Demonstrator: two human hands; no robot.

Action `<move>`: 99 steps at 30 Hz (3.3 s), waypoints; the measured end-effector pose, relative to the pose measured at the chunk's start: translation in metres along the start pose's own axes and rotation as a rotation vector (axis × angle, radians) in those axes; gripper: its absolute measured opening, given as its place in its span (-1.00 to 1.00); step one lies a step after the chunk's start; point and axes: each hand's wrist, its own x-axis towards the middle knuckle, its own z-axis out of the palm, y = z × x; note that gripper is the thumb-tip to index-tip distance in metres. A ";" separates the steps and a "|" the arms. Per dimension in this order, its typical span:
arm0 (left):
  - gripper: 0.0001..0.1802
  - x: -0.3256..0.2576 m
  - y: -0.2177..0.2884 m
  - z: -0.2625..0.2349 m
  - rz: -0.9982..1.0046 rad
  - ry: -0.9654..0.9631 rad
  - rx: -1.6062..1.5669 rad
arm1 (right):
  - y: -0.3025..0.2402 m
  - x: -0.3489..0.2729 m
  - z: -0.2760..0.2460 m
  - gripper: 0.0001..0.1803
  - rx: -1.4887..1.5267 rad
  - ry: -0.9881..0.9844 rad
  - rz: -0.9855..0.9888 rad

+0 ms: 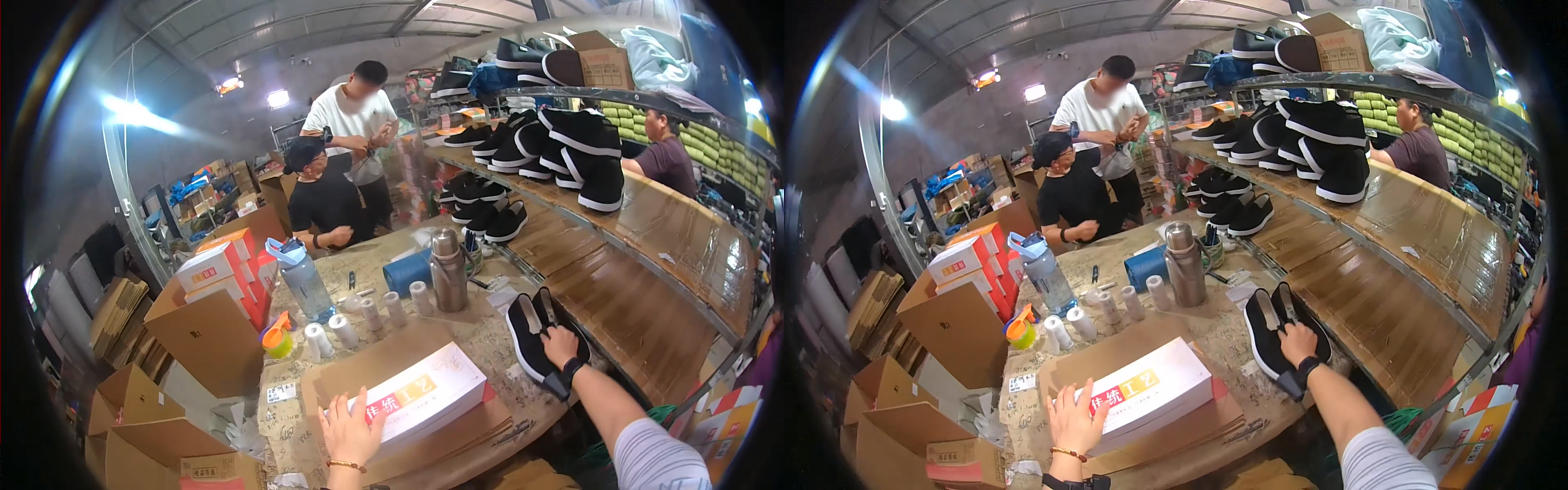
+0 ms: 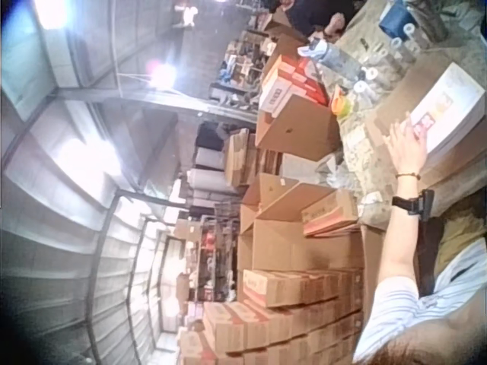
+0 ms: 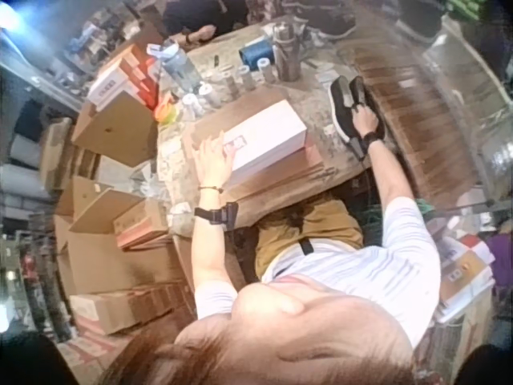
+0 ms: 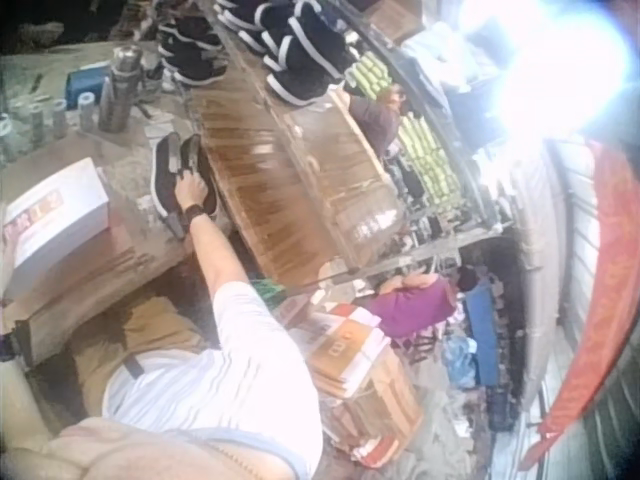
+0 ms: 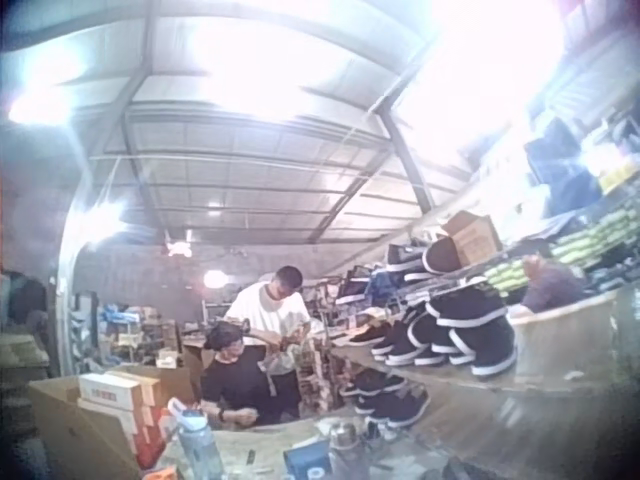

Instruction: Packing finished shoes into boxes and applying product identification labels to the boxes.

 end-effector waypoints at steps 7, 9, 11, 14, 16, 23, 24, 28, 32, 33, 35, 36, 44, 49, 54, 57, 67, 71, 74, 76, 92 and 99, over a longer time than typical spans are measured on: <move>-0.38 0.001 0.006 0.002 0.047 0.009 0.017 | 0.021 -0.002 -0.038 -0.70 1.061 -0.003 -0.054; -0.38 -0.004 -0.002 0.002 0.001 -0.018 0.043 | -0.034 -0.035 -0.113 -0.69 1.690 -0.506 0.213; -0.45 -0.008 -0.004 0.000 0.060 0.061 0.066 | -0.060 -0.060 -0.143 -0.69 1.977 -0.767 0.179; -0.64 -0.009 0.015 -0.018 -0.022 0.211 -0.096 | -0.082 -0.089 -0.154 -0.68 2.163 -0.930 0.111; -0.70 -0.027 0.028 0.002 0.023 0.308 -0.030 | -0.100 -0.101 -0.146 -0.67 2.215 -1.013 0.078; -0.73 -0.046 0.063 0.017 0.093 0.336 0.010 | -0.143 -0.126 -0.120 -0.64 2.210 -1.114 0.072; -0.69 -0.043 0.065 0.025 0.047 0.306 -0.363 | -0.150 -0.129 -0.118 -0.64 2.201 -1.122 0.068; -0.54 -0.032 0.105 -0.004 -0.225 -0.187 -1.598 | -0.158 -0.141 -0.121 -0.62 2.179 -1.075 0.095; -0.61 -0.008 0.098 -0.031 0.064 0.249 -1.256 | -0.145 -0.140 -0.124 -0.61 2.230 -1.007 0.234; -0.66 -0.008 0.081 -0.031 0.099 0.389 -0.878 | -0.152 -0.142 -0.126 -0.57 2.320 -0.864 0.382; -0.65 -0.008 0.054 -0.022 0.278 0.475 -0.468 | -0.129 -0.137 -0.088 -0.47 2.333 -0.990 0.187; -0.62 -0.013 0.039 -0.007 0.334 0.468 -0.364 | -0.127 -0.143 -0.090 -0.44 2.289 -0.923 0.239; -0.74 -0.033 0.025 0.035 0.272 0.225 -0.311 | -0.219 -0.100 -0.136 -0.57 1.348 -0.001 -0.695; -0.91 -0.017 0.021 0.004 0.569 0.333 -0.273 | -0.207 -0.098 -0.054 -0.64 0.554 -0.038 -1.196; -0.63 -0.009 -0.067 -0.017 0.021 0.217 -0.294 | -0.189 -0.041 -0.086 -0.89 0.781 0.133 -0.933; -0.18 0.007 -0.067 0.020 -0.107 0.164 -0.352 | -0.180 -0.014 -0.045 -0.79 0.824 -0.030 -0.445; -0.33 -0.033 -0.096 0.093 -0.179 0.450 -1.365 | -0.167 0.003 0.017 -0.49 1.293 -0.796 -0.538; -0.37 -0.021 -0.102 0.016 0.315 0.044 -0.330 | -0.184 0.028 -0.064 -0.32 0.597 -0.549 -0.697; -0.16 0.006 -0.049 -0.034 0.084 -0.543 -0.278 | -0.204 0.008 -0.071 0.08 0.123 -0.590 -1.413; 0.04 0.004 -0.010 -0.038 0.243 -0.430 0.334 | -0.216 -0.009 -0.086 0.17 0.027 -0.672 -1.347; 0.13 -0.009 0.005 -0.013 0.205 -0.247 0.133 | -0.186 -0.037 -0.052 -0.20 0.174 -0.363 -1.294; 0.06 -0.015 -0.003 -0.007 0.182 -0.182 0.124 | -0.229 -0.066 -0.136 -0.23 0.330 0.086 -1.058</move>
